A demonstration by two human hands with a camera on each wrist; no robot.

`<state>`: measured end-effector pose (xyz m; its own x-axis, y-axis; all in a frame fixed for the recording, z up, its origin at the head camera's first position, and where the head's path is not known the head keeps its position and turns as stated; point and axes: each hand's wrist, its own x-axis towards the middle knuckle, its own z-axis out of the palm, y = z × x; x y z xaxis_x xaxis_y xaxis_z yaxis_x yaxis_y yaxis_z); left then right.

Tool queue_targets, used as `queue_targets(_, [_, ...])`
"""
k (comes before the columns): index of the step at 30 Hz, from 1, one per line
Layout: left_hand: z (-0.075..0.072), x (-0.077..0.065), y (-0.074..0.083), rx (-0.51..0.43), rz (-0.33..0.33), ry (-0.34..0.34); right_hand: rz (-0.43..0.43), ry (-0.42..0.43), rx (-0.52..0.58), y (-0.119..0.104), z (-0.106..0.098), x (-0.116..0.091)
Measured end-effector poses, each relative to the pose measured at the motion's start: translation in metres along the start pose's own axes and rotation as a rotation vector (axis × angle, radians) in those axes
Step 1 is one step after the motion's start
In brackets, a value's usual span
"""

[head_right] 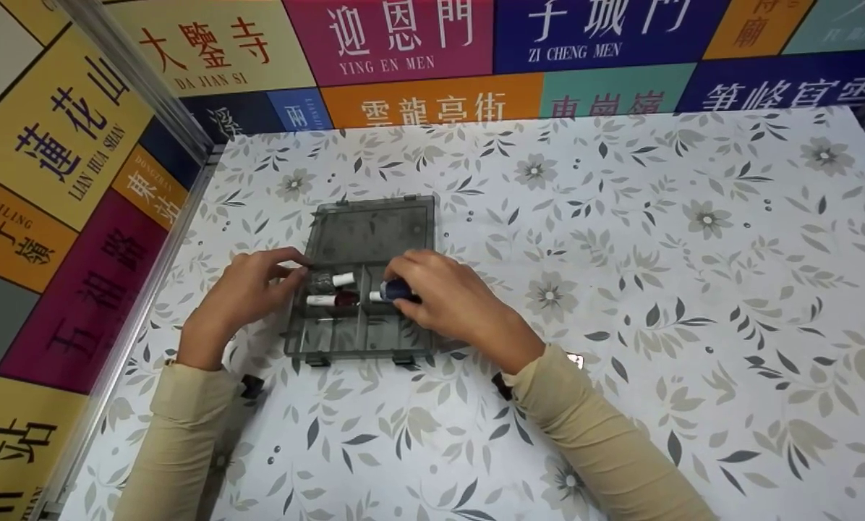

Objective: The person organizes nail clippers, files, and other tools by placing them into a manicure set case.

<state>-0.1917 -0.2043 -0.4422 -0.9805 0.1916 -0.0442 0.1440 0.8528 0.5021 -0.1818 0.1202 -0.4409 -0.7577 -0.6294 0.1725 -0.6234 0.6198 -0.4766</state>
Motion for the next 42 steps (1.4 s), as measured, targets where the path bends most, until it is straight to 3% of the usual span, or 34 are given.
queue_targets(21, [0.001,0.001,-0.001,0.015,0.008,-0.007,0.003,0.084,-0.088,0.001,0.001,-0.003])
queue_targets(42, [0.000,0.001,-0.001,0.014,-0.002,-0.005,0.107,0.005,-0.040,0.018,-0.016,-0.012])
